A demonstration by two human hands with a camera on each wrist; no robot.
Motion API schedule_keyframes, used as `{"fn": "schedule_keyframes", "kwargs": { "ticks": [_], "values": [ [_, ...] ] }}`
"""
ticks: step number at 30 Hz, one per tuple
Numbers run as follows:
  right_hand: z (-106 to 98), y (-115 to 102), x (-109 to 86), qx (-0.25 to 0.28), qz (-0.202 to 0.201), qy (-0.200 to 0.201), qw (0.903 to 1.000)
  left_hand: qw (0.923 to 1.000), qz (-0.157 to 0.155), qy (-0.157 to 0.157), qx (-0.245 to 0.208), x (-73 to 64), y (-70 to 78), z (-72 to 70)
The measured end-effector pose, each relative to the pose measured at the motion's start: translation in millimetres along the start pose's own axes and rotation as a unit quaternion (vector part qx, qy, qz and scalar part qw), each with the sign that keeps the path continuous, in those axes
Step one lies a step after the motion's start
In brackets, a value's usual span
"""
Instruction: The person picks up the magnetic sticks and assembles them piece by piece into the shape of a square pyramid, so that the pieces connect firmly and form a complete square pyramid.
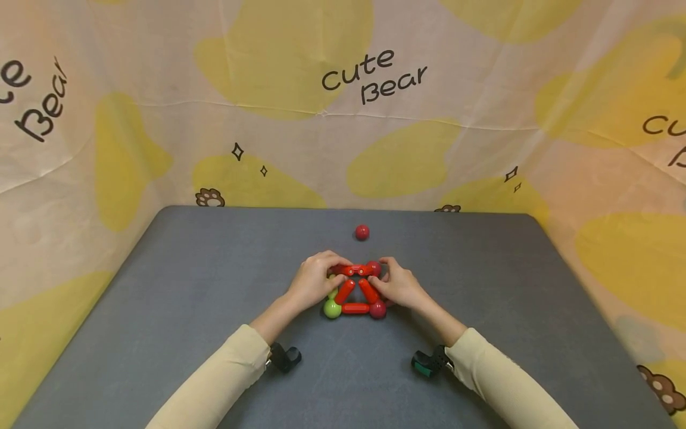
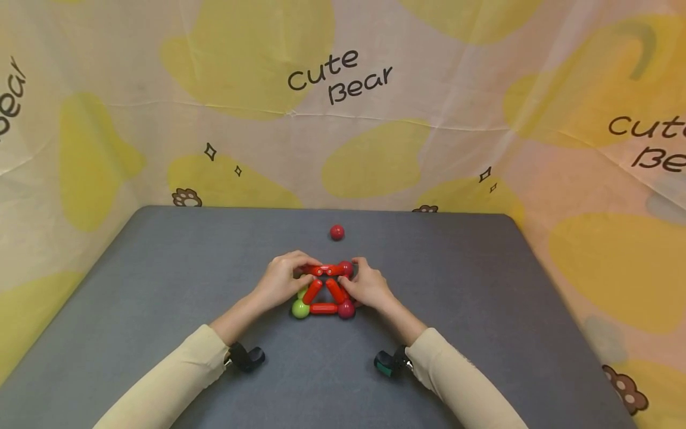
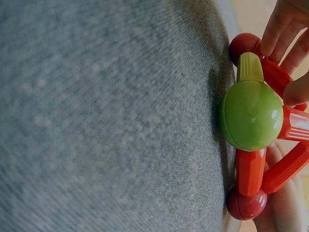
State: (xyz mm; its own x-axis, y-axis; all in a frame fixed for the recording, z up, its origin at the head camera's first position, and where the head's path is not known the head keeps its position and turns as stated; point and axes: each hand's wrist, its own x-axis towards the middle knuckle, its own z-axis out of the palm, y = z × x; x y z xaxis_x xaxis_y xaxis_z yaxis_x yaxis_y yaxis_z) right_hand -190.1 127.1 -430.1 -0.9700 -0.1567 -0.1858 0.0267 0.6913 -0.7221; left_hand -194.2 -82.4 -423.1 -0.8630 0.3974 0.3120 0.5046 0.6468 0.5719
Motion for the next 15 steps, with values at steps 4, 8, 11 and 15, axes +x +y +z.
{"fn": "schedule_keyframes", "kwargs": {
  "ticks": [4,8,11,15],
  "values": [
    [2.2,-0.9,0.4,-0.021,-0.007,0.009,0.9997,1.0000,0.003,-0.001,-0.001,0.5,-0.2,-0.5],
    [1.9,-1.7,-0.1,-0.026,-0.011,0.010,0.9996,0.9999,0.009,-0.006,0.007,1.9,0.3,-1.6],
    [0.7,-2.0,-0.7,-0.025,-0.009,0.011,0.9996,0.9997,0.015,-0.014,0.012,3.9,0.5,-2.2],
    [-1.3,-1.6,-1.3,-0.033,-0.010,0.014,0.9993,0.9989,0.021,-0.042,0.003,7.7,-1.1,-5.0]
  ]
}}
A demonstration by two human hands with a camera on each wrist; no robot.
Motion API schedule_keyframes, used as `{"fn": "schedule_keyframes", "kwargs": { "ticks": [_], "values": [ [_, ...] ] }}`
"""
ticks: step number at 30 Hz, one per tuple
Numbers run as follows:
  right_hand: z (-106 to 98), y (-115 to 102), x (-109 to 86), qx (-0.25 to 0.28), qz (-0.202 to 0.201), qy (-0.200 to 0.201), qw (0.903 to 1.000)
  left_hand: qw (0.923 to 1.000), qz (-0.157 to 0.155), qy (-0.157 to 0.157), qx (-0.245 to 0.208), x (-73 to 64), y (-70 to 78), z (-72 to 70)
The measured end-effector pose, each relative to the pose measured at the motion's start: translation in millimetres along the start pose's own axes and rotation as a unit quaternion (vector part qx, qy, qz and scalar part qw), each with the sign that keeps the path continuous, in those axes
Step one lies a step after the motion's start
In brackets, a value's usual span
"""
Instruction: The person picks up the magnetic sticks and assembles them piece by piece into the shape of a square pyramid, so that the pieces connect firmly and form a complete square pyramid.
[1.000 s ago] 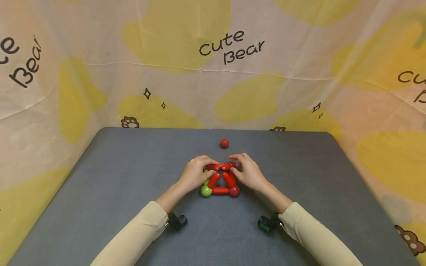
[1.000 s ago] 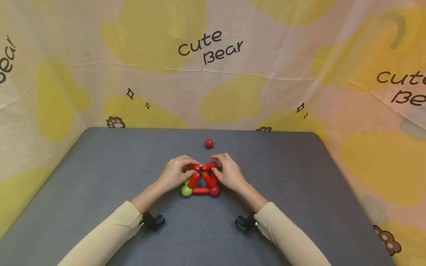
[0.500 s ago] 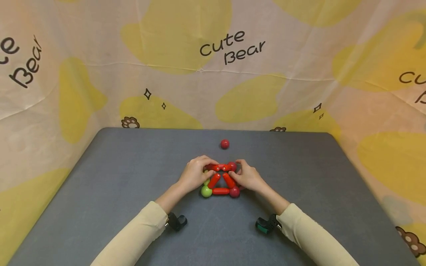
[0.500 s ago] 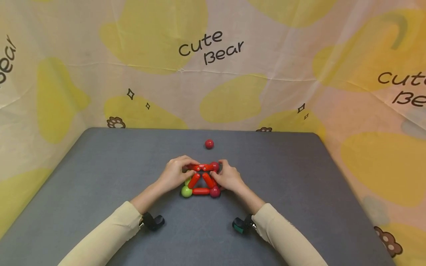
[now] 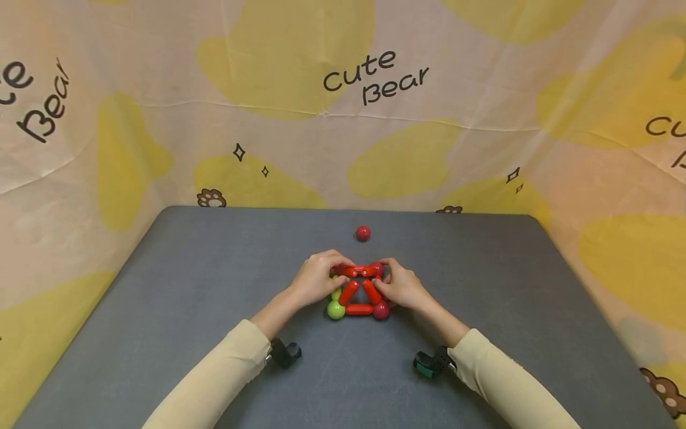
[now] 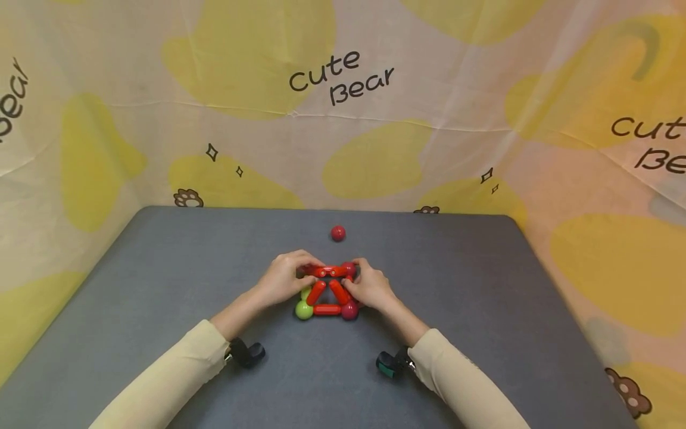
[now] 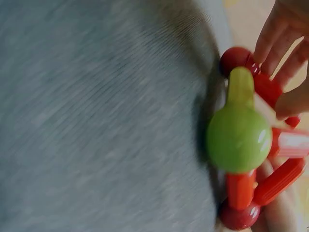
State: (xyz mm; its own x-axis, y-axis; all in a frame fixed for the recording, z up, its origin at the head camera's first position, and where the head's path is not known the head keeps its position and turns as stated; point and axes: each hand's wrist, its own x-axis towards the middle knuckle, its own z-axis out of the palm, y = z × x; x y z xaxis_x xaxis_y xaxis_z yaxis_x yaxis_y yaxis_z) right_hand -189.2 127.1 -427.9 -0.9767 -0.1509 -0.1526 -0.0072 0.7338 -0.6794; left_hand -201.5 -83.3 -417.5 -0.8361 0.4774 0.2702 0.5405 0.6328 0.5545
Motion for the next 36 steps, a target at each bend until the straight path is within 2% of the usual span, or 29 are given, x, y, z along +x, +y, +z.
{"fn": "schedule_keyframes", "kwargs": {
  "ticks": [6,13,23,28,32,36],
  "values": [
    [-5,4,-0.8,-0.015,-0.002,0.003,0.9999,0.9990,0.000,-0.042,-0.015,11.1,-4.6,-11.4],
    [-9,7,-1.5,-0.005,-0.002,-0.004,1.0000,0.9974,-0.041,-0.036,-0.047,32.6,-12.7,-20.1],
    [-10,8,-2.2,-0.003,-0.008,-0.009,0.9999,0.9958,-0.088,-0.024,0.003,68.0,-23.9,-8.5],
    [-11,9,-2.2,0.003,-0.011,-0.012,0.9999,0.9937,-0.108,-0.030,0.003,80.8,-26.9,-2.6],
    [-11,10,-1.4,0.003,-0.012,-0.011,0.9999,0.9934,-0.107,-0.042,-0.006,89.9,-29.4,2.3],
    [-10,11,0.2,-0.001,-0.008,-0.013,0.9999,0.9944,-0.085,-0.061,-0.015,98.0,-31.8,8.1]
  ]
}}
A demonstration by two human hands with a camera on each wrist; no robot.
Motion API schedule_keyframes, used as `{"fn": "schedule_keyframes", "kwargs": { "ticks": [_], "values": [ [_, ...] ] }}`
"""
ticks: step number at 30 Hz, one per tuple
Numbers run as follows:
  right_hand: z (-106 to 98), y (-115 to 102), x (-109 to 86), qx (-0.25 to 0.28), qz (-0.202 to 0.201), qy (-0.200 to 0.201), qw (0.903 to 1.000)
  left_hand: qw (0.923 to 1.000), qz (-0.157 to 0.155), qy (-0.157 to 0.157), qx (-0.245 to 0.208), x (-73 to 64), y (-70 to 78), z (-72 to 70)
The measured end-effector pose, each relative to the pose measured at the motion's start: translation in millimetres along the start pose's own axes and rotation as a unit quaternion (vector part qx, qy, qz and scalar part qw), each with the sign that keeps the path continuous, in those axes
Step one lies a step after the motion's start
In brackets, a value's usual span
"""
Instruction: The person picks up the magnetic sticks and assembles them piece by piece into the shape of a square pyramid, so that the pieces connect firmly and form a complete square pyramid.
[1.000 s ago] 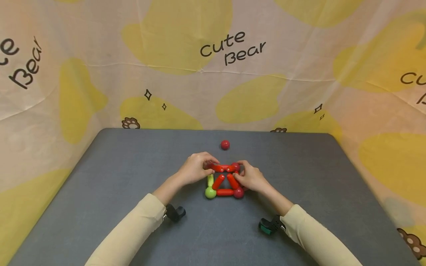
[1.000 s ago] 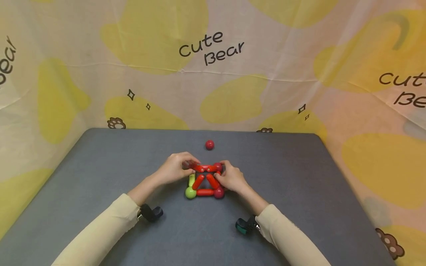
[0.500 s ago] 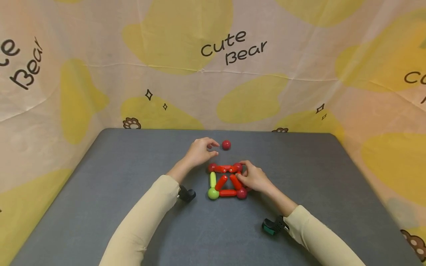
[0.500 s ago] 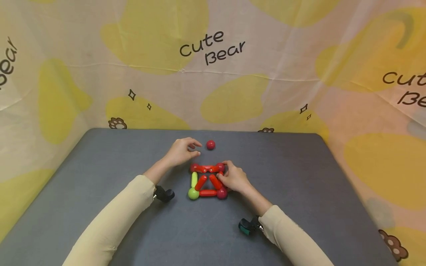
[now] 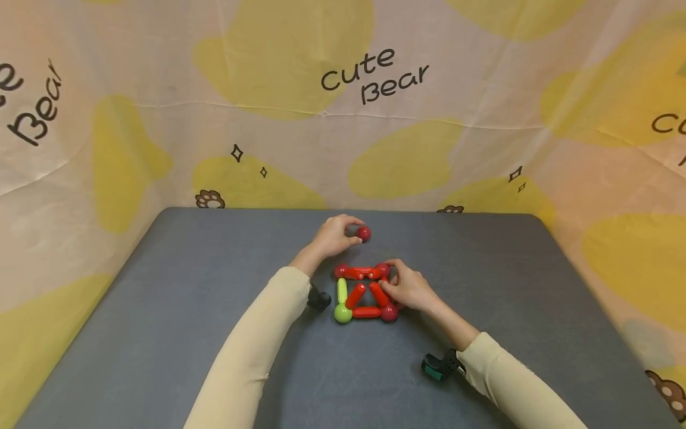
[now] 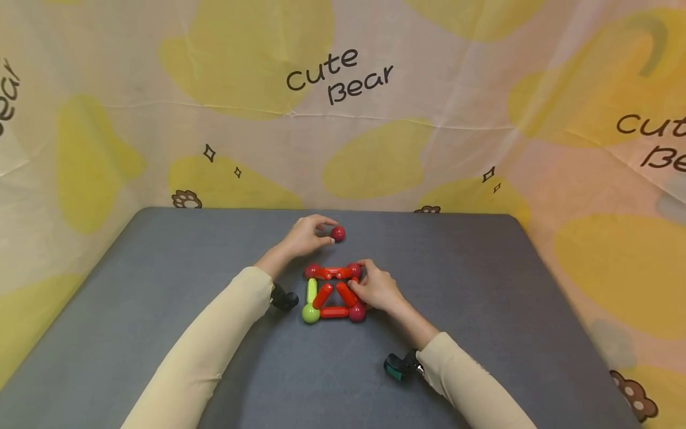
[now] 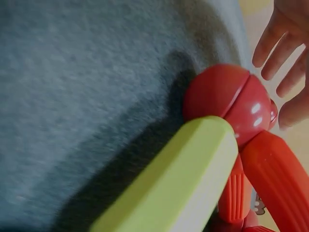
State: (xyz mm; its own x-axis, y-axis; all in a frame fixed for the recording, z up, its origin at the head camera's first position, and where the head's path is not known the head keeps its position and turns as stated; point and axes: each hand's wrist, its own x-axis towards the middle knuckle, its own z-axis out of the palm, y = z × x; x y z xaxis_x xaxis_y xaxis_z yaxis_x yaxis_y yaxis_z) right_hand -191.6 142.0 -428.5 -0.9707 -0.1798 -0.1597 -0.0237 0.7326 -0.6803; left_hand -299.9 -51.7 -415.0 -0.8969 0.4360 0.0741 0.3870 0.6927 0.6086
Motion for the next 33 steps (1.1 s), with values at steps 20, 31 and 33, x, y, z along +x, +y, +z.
{"fn": "schedule_keyframes", "kwargs": {
  "ticks": [20,31,33],
  "values": [
    [1,1,-1.2,0.002,-0.007,-0.003,1.0000,0.9986,-0.005,-0.038,0.038,7.0,3.5,6.6],
    [1,1,-0.9,-0.007,-0.013,0.006,0.9999,0.9988,-0.006,-0.042,0.022,2.4,-4.1,1.1],
    [1,1,-0.8,-0.008,-0.013,0.007,0.9999,0.9987,-0.002,-0.045,0.026,-0.6,-4.8,-0.7]
  ]
}}
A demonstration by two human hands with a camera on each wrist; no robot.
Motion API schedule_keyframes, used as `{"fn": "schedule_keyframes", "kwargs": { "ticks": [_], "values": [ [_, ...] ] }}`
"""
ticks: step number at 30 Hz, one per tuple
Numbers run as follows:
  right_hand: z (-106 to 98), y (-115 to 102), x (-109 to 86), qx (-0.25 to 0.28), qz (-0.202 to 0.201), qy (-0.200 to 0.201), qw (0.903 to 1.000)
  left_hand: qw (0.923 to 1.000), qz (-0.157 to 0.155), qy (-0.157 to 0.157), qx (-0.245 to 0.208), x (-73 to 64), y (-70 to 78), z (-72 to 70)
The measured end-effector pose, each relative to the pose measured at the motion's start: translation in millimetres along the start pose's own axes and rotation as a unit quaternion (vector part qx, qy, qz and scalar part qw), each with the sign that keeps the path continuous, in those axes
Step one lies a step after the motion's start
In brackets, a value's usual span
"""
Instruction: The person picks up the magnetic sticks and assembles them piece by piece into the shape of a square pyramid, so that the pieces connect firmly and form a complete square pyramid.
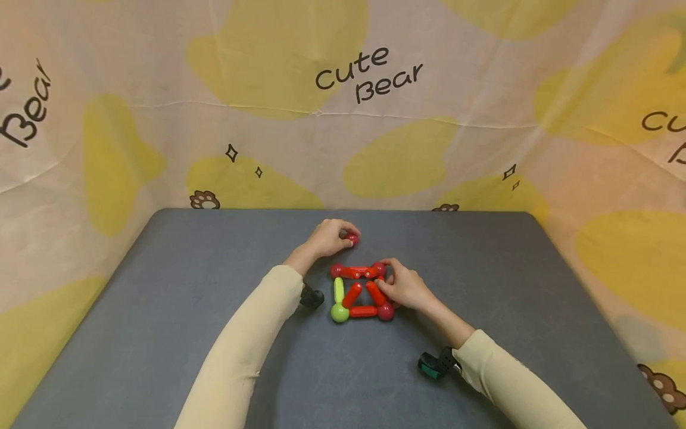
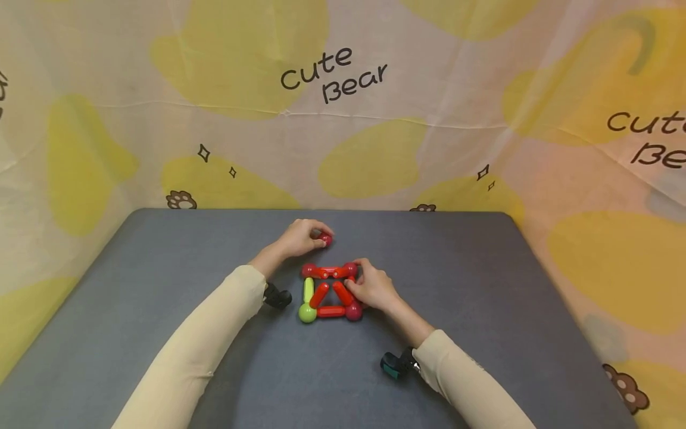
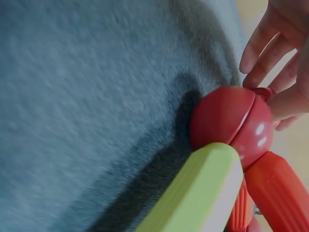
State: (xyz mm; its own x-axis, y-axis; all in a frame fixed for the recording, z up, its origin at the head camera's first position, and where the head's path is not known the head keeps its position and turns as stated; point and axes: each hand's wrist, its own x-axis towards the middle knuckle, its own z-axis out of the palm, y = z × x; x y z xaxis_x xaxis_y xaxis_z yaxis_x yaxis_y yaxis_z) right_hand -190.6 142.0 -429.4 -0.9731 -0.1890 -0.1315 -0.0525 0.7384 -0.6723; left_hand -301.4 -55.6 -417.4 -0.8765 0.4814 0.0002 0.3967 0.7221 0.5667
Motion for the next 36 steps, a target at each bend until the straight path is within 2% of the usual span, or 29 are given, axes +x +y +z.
{"fn": "schedule_keyframes", "kwargs": {
  "ticks": [5,14,18,22,25,31,36],
  "values": [
    [0,-1,-0.1,0.002,0.005,0.000,1.0000,0.9999,0.014,0.001,0.005,-11.2,2.7,-5.1],
    [1,-4,-1.4,0.007,0.009,0.003,0.9999,0.9985,0.047,0.029,-0.007,-35.6,14.3,-17.6],
    [2,-4,-1.0,0.003,0.007,0.007,0.9999,0.9967,0.064,0.045,-0.020,-50.4,18.7,-23.6],
    [4,-5,-0.5,0.008,0.010,0.006,0.9999,0.9949,0.068,0.047,-0.058,-65.9,22.8,-27.4],
    [6,-6,0.2,0.019,0.017,0.002,0.9997,0.9929,0.071,0.047,-0.083,-76.1,25.7,-28.2],
    [9,-9,1.9,0.020,0.019,-0.001,0.9996,0.9904,0.089,0.060,-0.087,-91.9,30.3,-27.0],
    [9,-12,1.4,0.022,0.019,-0.002,0.9996,0.9858,0.108,0.071,-0.107,-100.6,33.7,-23.2]
  ]
}}
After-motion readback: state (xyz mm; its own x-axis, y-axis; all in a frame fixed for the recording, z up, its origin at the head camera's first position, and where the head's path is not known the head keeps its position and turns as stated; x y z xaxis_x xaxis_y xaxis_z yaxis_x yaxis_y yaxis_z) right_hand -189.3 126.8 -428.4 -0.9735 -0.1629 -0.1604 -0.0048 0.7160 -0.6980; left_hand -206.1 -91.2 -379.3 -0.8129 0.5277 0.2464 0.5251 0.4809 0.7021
